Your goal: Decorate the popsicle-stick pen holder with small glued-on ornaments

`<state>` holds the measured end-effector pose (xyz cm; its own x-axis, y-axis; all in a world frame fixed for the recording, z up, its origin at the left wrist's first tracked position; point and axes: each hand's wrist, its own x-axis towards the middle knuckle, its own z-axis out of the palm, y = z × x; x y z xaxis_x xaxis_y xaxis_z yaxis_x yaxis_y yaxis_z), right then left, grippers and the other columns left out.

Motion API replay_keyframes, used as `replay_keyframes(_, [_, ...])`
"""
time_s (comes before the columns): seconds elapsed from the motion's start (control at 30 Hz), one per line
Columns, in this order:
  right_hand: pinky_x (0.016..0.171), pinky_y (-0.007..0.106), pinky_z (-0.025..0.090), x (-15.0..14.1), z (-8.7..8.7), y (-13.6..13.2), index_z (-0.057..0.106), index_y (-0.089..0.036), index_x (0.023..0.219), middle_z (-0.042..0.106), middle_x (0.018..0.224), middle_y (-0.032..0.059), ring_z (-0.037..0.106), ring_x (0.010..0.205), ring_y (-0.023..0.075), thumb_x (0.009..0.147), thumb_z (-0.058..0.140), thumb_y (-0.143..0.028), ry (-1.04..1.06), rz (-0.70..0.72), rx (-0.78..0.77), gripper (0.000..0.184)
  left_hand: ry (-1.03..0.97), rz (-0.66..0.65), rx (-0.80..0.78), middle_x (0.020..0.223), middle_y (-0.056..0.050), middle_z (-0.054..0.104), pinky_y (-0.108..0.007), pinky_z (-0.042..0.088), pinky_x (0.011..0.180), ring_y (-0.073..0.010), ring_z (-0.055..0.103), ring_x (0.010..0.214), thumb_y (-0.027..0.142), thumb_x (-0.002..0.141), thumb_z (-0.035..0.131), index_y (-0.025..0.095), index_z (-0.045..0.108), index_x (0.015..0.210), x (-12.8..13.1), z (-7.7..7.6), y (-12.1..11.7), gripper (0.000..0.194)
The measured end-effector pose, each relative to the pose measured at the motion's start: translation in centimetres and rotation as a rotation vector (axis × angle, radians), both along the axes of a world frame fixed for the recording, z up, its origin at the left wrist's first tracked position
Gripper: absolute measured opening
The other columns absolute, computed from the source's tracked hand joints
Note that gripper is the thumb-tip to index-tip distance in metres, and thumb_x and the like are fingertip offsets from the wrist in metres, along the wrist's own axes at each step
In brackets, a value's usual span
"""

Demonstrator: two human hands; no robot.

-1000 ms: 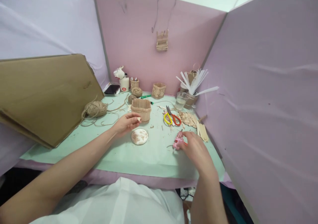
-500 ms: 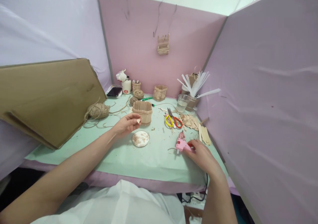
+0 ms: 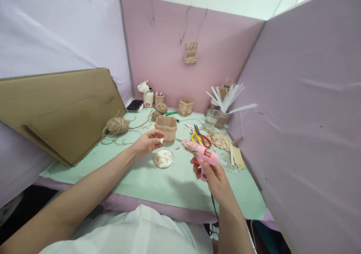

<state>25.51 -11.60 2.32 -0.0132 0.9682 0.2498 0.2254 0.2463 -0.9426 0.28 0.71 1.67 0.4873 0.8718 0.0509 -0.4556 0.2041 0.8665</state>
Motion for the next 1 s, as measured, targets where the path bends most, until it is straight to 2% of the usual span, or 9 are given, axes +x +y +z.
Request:
replay_keyframes(0.1, [0.052, 0.026, 0.044, -1.5, 0.3, -0.5, 0.063, -0.017, 0.092, 0.063, 0.076, 0.0074, 0.055, 0.061, 0.0158, 0.088, 0.042, -0.055, -0.061, 0.046, 0.012, 0.043, 0.015, -0.012, 0.026, 0.075, -0.002, 0.067, -0.026, 0.045, 0.070, -0.0110, 0.062, 0.070, 0.017, 0.054, 0.083, 0.015, 0.067, 0.083, 0.0, 0.0, 0.0, 0.033])
replay_keyframes(0.27, [0.052, 0.025, 0.044, -2.6, 0.3, -0.6, 0.063, -0.017, 0.088, 0.060, 0.076, 0.0065, 0.054, 0.064, 0.0155, 0.088, 0.041, -0.057, -0.149, 0.004, 0.021, 0.046, 0.077, -0.023, 0.078, 0.075, -0.002, 0.068, -0.025, 0.045, 0.071, -0.0114, 0.062, 0.071, 0.019, 0.054, 0.083, 0.015, 0.068, 0.085, 0.0, -0.2, -0.1, 0.035])
replay_keyframes(0.47, [0.047, 0.023, 0.040, -2.8, 0.0, -0.5, 0.061, -0.017, 0.085, 0.053, 0.071, 0.0024, 0.045, 0.053, 0.0114, 0.089, 0.039, -0.056, -0.178, -0.013, 0.011, 0.045, 0.104, -0.064, 0.132, 0.076, -0.004, 0.069, -0.025, 0.046, 0.071, -0.0121, 0.062, 0.072, 0.018, 0.054, 0.083, 0.015, 0.070, 0.085, 0.0, -0.1, -0.2, 0.034])
replay_keyframes(1.0, [0.049, 0.024, 0.036, -2.8, -0.5, -0.3, 0.057, -0.017, 0.084, 0.051, 0.073, 0.0025, 0.043, 0.054, 0.0111, 0.090, 0.036, -0.057, -0.208, -0.012, -0.033, 0.046, 0.142, -0.070, 0.145, 0.077, -0.003, 0.069, -0.025, 0.045, 0.071, -0.0120, 0.062, 0.072, 0.019, 0.052, 0.084, 0.013, 0.069, 0.084, 0.1, -0.1, -0.3, 0.036])
